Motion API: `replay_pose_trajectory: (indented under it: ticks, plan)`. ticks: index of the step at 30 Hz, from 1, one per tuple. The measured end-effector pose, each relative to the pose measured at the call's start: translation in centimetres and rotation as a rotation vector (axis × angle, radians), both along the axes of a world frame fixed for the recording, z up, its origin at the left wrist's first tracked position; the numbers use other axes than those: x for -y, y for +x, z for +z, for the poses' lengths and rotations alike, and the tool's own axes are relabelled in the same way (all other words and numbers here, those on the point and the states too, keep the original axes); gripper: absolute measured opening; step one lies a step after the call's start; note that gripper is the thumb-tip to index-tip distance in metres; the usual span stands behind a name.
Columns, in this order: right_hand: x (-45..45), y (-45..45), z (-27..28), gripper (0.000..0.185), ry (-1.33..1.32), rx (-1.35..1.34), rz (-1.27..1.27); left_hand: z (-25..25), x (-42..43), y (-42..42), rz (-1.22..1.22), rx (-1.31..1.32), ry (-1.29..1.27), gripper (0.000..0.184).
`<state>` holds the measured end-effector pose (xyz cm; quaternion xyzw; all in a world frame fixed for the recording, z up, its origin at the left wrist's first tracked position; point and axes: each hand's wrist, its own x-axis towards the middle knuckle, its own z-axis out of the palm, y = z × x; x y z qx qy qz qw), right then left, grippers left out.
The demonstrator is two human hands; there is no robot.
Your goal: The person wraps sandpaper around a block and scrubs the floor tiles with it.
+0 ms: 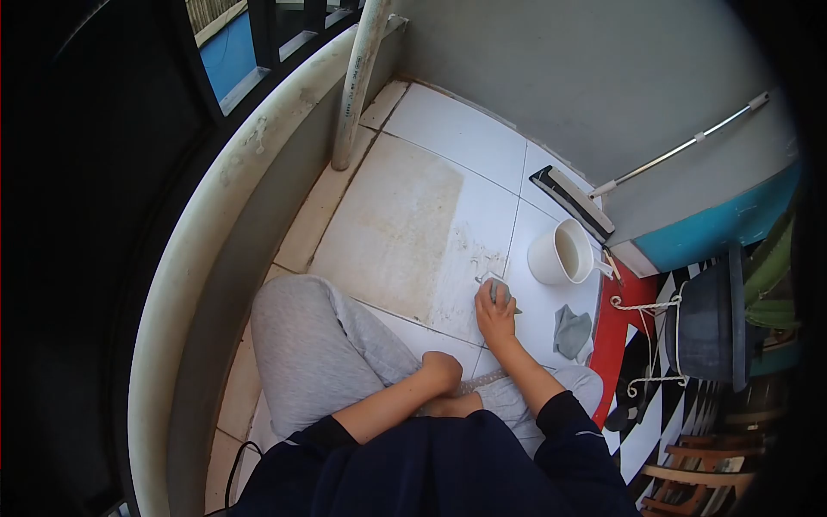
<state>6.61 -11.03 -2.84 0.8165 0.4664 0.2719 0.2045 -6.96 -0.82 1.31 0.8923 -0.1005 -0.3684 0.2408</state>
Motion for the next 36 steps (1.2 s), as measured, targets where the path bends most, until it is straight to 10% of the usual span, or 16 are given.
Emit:
replay_pose_trajectory:
  ticks: [6, 14, 36]
  plan:
    - [-1.4, -1.3, 0.6, 0.022, -0.157, 0.063, -0.132, -0.2, 0.0, 0.0, 0.028, 0.000, 0.011, 0.030]
    - [-2.3, 4.5, 7.1, 0.020, 0.662, -1.001, -0.330, -0.1, 0.2, -0.1, 0.019, 0.036, 0.009, 0.028]
    - [-2.6, 1.2, 4.0, 0.019, 0.419, -0.900, -0.338, 0.1, 0.6, -0.2, 0.030, -0.016, 0.063, 0.023]
